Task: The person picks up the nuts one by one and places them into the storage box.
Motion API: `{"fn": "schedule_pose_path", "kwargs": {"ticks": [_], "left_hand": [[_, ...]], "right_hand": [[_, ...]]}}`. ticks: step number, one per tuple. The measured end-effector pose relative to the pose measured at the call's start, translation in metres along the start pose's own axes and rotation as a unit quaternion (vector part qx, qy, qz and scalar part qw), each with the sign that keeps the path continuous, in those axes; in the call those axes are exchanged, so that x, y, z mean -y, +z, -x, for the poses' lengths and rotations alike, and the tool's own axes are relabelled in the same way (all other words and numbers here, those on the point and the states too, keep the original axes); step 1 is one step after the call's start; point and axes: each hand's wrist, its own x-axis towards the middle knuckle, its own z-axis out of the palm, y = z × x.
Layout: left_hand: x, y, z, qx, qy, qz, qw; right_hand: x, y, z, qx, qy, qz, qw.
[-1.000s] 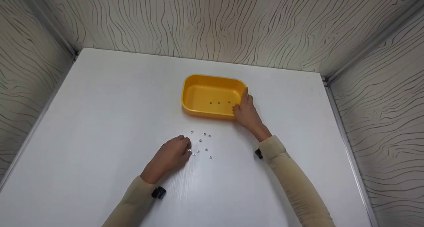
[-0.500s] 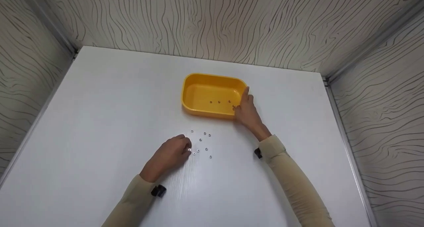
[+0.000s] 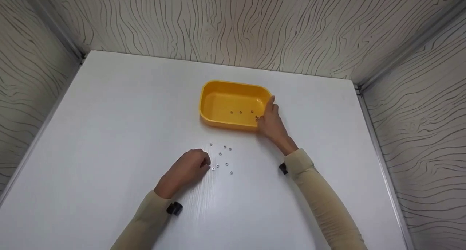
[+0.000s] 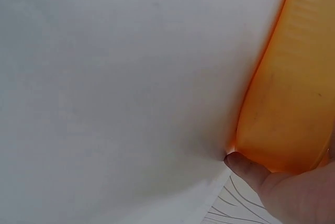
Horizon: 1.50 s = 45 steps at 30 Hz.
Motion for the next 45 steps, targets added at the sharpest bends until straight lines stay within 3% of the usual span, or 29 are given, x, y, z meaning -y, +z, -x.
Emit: {"fn": "schedule_pose_path", "kwargs": {"ticks": [3, 11, 19, 29, 34, 39, 45], "left_hand": [[-0.001, -0.001, 0.000, 0.009, -0.010, 0.008, 0.9999], [-0.001, -0.002, 0.001, 0.019, 0.001, -0.004, 0.9998], [-0.002, -0.001, 0.002, 0.003, 0.047, -0.029, 0.9985], [-0.002, 0.002, 0.000, 0.001, 0.080, -0.050, 0.9955], [-0.003, -0.001, -0.002, 0.013, 0.098, -0.033, 0.9945], [-0.005, -0.007, -0.005, 0.025, 0.102, 0.021, 0.9942], [-0.012, -0.014, -0.007, 0.004, 0.113, 0.077, 0.9906]], "right_hand": [[0.000, 0.000, 0.001, 0.005, 0.006, -0.003, 1.0000], [0.000, 0.001, -0.002, -0.001, 0.010, 0.001, 1.0000], [0.000, -0.001, -0.003, -0.006, 0.007, 0.002, 1.0000], [-0.001, 0.001, -0.003, -0.013, 0.007, -0.007, 0.9999], [-0.002, 0.001, -0.003, -0.017, 0.000, -0.005, 0.9998], [-0.001, 0.001, -0.002, -0.014, 0.001, -0.011, 0.9998], [0.000, 0.000, -0.002, -0.009, 0.007, -0.013, 0.9998]]}}
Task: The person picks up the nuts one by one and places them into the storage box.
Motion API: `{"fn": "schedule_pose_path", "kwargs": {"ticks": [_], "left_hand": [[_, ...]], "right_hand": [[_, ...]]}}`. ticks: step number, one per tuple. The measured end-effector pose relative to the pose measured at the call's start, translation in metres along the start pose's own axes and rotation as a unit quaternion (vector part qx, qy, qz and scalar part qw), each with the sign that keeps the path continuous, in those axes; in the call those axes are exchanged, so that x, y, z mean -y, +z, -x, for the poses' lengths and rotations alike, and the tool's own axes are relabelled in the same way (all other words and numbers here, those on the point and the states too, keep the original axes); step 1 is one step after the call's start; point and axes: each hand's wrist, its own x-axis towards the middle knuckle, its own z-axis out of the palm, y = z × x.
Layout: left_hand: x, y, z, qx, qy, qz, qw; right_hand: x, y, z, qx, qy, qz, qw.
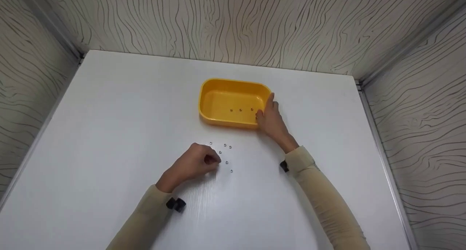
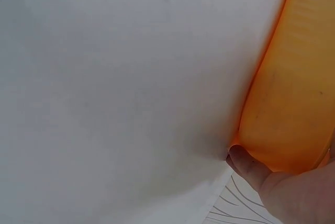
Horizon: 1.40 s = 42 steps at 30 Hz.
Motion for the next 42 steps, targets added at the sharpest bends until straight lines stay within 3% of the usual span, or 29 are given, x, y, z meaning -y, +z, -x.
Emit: {"fn": "schedule_pose_path", "kwargs": {"ticks": [5, 8, 13, 20, 26, 32, 34, 42], "left_hand": [[-0.010, -0.007, -0.005, -0.048, -0.008, 0.062, 0.9969], [-0.016, -0.012, -0.010, -0.086, -0.023, 0.120, 0.9888], [-0.024, -0.018, -0.021, -0.125, -0.044, 0.222, 0.9660], [-0.030, -0.024, -0.040, -0.176, -0.053, 0.305, 0.9344], [-0.035, -0.030, -0.058, -0.186, -0.076, 0.383, 0.9014], [-0.037, -0.037, -0.074, -0.187, -0.103, 0.420, 0.8822], [-0.038, -0.042, -0.080, -0.188, -0.122, 0.439, 0.8702], [-0.034, -0.064, -0.106, -0.196, -0.167, 0.542, 0.8000]], "right_hand": [[0.000, -0.001, 0.000, -0.001, 0.001, -0.002, 1.0000], [0.000, -0.001, 0.000, -0.001, -0.003, 0.000, 1.0000], [-0.001, 0.000, 0.000, -0.002, -0.007, 0.002, 1.0000], [0.000, 0.001, 0.000, 0.005, 0.006, -0.001, 1.0000], [0.000, 0.000, 0.000, 0.001, 0.003, 0.008, 1.0000], [0.000, 0.000, 0.000, 0.009, 0.005, -0.006, 0.9999], [-0.001, 0.000, 0.000, 0.008, 0.001, -0.008, 0.9999], [-0.002, 0.000, -0.001, 0.007, 0.001, -0.012, 0.9999]]}}
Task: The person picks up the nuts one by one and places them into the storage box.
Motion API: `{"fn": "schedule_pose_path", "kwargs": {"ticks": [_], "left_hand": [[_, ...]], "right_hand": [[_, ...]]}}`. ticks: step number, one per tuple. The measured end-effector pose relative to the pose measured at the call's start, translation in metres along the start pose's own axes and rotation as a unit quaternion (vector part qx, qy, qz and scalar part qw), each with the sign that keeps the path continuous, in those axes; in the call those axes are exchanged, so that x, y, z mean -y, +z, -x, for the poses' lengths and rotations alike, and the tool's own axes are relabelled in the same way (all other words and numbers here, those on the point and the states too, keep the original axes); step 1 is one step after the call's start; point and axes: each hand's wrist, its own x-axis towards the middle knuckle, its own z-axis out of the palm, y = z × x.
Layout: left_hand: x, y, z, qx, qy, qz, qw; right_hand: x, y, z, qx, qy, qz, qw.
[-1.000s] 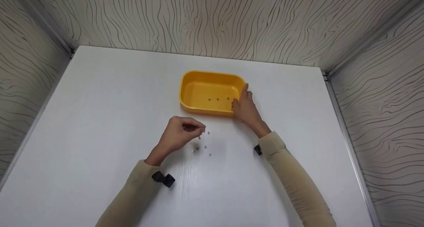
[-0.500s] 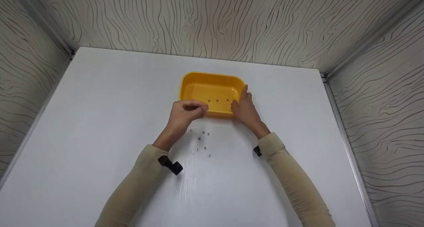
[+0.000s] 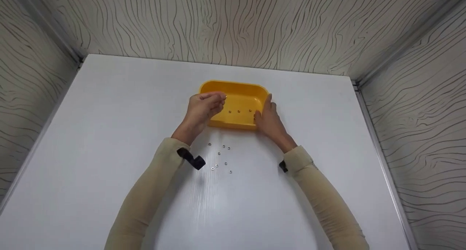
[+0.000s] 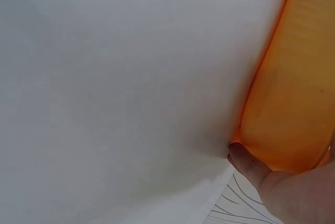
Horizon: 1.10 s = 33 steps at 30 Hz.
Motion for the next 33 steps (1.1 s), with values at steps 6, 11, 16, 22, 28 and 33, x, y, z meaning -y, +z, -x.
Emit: {"fn": "schedule_pose_path", "kwargs": {"ticks": [6, 11, 16, 22, 28, 33], "left_hand": [[-0.008, 0.003, -0.023, -0.056, -0.065, 0.020, 0.9961], [-0.009, 0.009, -0.035, -0.080, -0.084, -0.011, 0.9932], [-0.006, 0.010, -0.043, -0.101, -0.091, -0.025, 0.9904], [-0.003, 0.009, -0.046, -0.104, -0.087, -0.021, 0.9905], [-0.002, 0.005, -0.043, -0.106, -0.094, -0.026, 0.9895], [-0.002, 0.003, -0.030, -0.071, -0.070, -0.085, 0.9914]], "right_hand": [[0.000, -0.001, 0.000, 0.007, 0.006, -0.001, 1.0000], [-0.001, 0.000, 0.000, 0.001, 0.000, 0.015, 0.9999], [-0.001, 0.001, -0.001, 0.006, -0.003, 0.022, 0.9997], [0.000, 0.001, -0.001, 0.000, -0.003, 0.023, 0.9997], [-0.001, 0.000, -0.001, 0.005, 0.001, 0.015, 0.9999], [-0.001, -0.002, -0.001, 0.004, 0.003, 0.010, 0.9999]]}}
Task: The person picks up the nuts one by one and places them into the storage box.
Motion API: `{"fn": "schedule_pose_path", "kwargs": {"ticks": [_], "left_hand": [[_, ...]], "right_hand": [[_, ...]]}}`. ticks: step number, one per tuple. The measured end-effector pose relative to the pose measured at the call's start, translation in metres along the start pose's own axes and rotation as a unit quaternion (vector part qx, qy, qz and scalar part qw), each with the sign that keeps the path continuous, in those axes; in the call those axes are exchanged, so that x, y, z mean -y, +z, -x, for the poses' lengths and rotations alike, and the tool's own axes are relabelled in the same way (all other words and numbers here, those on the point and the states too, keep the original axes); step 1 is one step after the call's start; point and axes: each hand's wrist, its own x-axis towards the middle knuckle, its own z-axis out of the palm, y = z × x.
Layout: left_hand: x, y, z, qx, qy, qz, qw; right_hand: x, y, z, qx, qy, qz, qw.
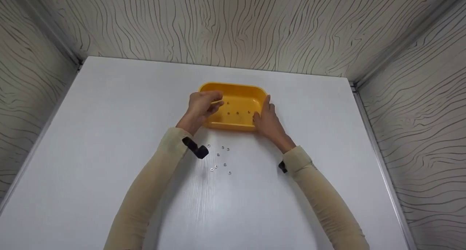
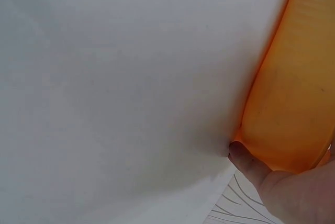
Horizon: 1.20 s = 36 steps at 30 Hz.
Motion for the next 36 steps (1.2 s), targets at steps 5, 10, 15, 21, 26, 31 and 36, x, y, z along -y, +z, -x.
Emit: {"fn": "schedule_pose_path", "kwargs": {"ticks": [5, 10, 15, 21, 26, 31, 36], "left_hand": [[0.009, -0.006, 0.020, 0.073, 0.071, -0.109, 0.9889], [0.024, -0.013, 0.041, 0.125, 0.148, -0.229, 0.9539], [0.047, -0.024, 0.058, 0.151, 0.227, -0.377, 0.8851], [0.071, -0.035, 0.077, 0.144, 0.251, -0.523, 0.8018], [0.092, -0.046, 0.090, 0.117, 0.332, -0.620, 0.7012], [0.112, -0.055, 0.102, 0.097, 0.410, -0.664, 0.6179], [0.125, -0.060, 0.110, 0.107, 0.466, -0.672, 0.5661]], "right_hand": [[0.001, 0.001, 0.000, -0.001, -0.003, 0.000, 1.0000], [0.001, 0.002, 0.000, -0.005, -0.011, 0.008, 0.9999], [0.000, 0.002, 0.000, -0.004, -0.006, 0.012, 0.9999], [0.002, 0.002, 0.000, -0.003, 0.000, 0.012, 0.9999], [0.002, 0.003, 0.000, -0.003, 0.002, 0.011, 0.9999], [0.003, 0.003, 0.001, 0.001, 0.004, 0.005, 1.0000], [0.003, 0.002, 0.002, -0.001, 0.005, 0.007, 1.0000]]}}
